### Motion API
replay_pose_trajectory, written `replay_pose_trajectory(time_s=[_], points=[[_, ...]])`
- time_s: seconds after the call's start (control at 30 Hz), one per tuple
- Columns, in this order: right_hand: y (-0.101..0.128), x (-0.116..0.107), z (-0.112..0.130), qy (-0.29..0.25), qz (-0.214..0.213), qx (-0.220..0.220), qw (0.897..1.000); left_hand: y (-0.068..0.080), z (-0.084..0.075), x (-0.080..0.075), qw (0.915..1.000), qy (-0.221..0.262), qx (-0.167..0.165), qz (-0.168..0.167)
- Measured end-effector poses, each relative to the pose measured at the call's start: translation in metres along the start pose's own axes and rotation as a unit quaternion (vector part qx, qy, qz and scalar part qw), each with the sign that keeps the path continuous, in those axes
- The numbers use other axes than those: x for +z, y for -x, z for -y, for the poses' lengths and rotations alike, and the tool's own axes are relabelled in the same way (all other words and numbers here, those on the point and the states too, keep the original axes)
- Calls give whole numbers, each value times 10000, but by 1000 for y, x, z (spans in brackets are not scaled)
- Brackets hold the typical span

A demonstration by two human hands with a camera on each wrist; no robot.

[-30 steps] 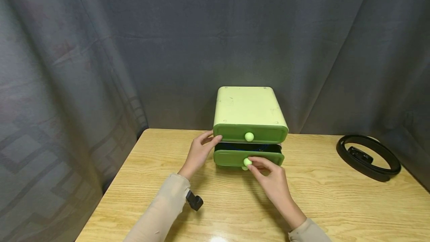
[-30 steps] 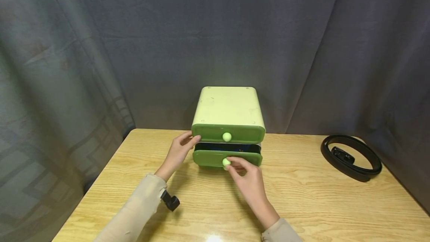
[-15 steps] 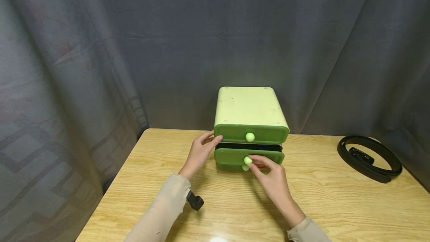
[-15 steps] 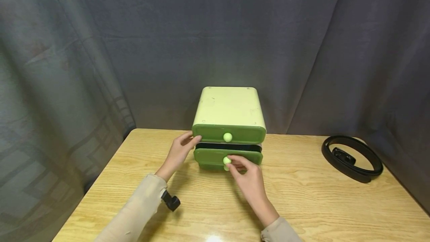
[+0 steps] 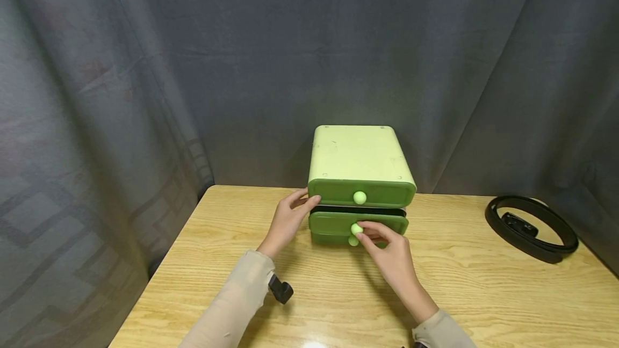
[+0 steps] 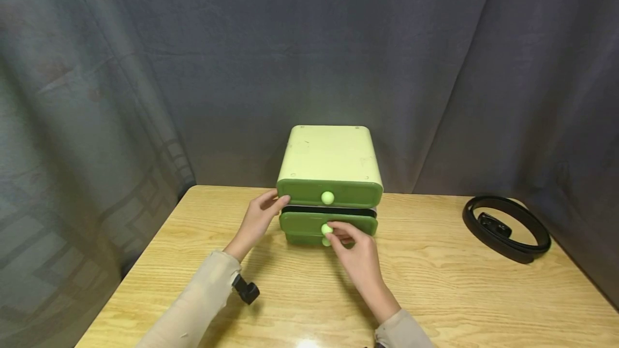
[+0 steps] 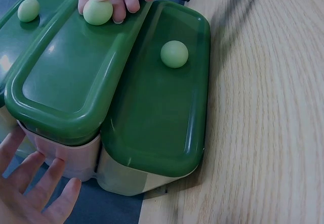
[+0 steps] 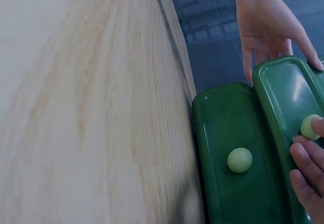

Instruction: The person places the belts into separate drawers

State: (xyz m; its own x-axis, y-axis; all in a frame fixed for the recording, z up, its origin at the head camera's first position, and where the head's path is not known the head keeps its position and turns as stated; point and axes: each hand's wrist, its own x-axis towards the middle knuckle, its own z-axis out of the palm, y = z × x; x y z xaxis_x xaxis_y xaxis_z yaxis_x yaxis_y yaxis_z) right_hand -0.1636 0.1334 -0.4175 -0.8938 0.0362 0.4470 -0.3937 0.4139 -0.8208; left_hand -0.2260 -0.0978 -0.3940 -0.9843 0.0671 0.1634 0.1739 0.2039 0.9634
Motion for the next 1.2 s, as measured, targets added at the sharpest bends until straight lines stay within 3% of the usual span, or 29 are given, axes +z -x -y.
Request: replay_pose_trajectory(time_s=[1.2], points=[[-8,2,-6,-11,-35,-35,10000,0,0,0,10000,-7,52,9]])
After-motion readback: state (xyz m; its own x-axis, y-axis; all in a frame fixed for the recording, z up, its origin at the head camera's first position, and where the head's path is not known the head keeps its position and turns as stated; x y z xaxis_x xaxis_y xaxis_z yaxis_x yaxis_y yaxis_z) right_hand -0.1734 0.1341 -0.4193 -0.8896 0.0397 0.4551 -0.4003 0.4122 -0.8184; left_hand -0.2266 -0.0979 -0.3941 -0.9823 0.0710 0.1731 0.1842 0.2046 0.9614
